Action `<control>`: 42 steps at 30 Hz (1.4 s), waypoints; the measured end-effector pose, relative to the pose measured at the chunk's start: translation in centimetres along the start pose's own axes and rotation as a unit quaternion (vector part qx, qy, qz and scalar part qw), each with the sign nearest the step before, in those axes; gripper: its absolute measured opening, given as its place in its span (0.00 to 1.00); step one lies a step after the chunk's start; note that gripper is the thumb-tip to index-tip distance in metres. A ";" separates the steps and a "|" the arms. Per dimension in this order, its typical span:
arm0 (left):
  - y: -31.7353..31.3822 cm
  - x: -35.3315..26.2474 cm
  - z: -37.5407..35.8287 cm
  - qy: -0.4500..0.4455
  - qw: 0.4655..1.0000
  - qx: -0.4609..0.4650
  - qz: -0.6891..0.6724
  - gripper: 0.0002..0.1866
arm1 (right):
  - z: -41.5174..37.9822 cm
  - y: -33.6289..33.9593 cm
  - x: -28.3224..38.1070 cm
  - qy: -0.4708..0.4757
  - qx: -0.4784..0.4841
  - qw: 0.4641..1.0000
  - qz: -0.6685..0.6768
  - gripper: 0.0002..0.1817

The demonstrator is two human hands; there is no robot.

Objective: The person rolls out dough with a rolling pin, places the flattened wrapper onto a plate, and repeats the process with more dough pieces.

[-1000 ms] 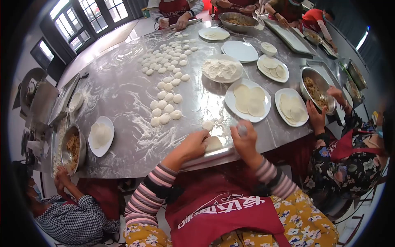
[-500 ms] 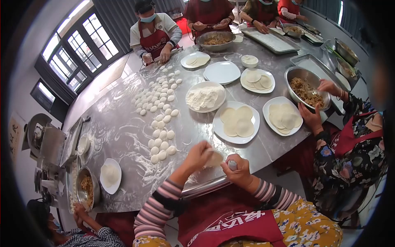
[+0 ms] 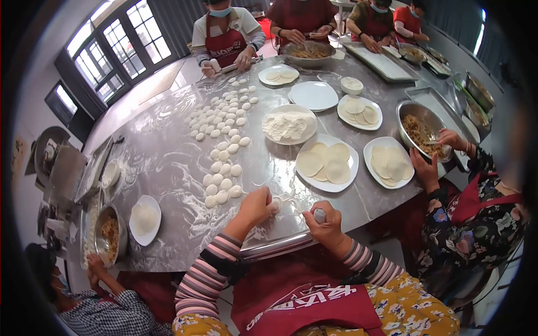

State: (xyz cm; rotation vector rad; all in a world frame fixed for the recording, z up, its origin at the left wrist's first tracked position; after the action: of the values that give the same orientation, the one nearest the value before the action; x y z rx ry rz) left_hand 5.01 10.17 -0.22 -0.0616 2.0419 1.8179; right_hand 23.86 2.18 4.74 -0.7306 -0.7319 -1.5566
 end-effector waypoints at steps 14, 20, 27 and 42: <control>-2.8 0.2 -2.5 0.039 0.989 0.019 -0.139 0.09 | 1.2 -1.0 -0.6 0.033 0.007 0.997 -0.071 0.12; -2.1 -0.9 -2.8 0.005 0.990 0.018 -0.138 0.09 | 4.1 -2.9 -2.9 0.022 -0.018 0.997 -0.067 0.11; -2.4 -0.2 -1.6 -0.039 0.988 0.048 -0.143 0.07 | 1.4 -1.4 -2.5 0.027 0.004 0.997 -0.073 0.11; -2.6 -0.4 -2.7 -0.039 0.987 0.083 -0.130 0.07 | 1.4 -3.5 1.4 0.243 0.063 0.920 -0.301 0.10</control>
State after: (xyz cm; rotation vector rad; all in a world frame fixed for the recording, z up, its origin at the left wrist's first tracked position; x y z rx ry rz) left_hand 5.42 7.10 -2.40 -0.1969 2.0170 1.4656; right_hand 20.28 2.79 6.51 0.0147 -0.7001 -2.1136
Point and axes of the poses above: each hand's wrist, its own z-axis towards the middle knuckle, its own y-axis out of the back of the hand, x = y × z, the point moved 9 cm from there along z, towards the middle knuckle, and after that the axes turned 12 degrees about z, right-handed, at the moved point
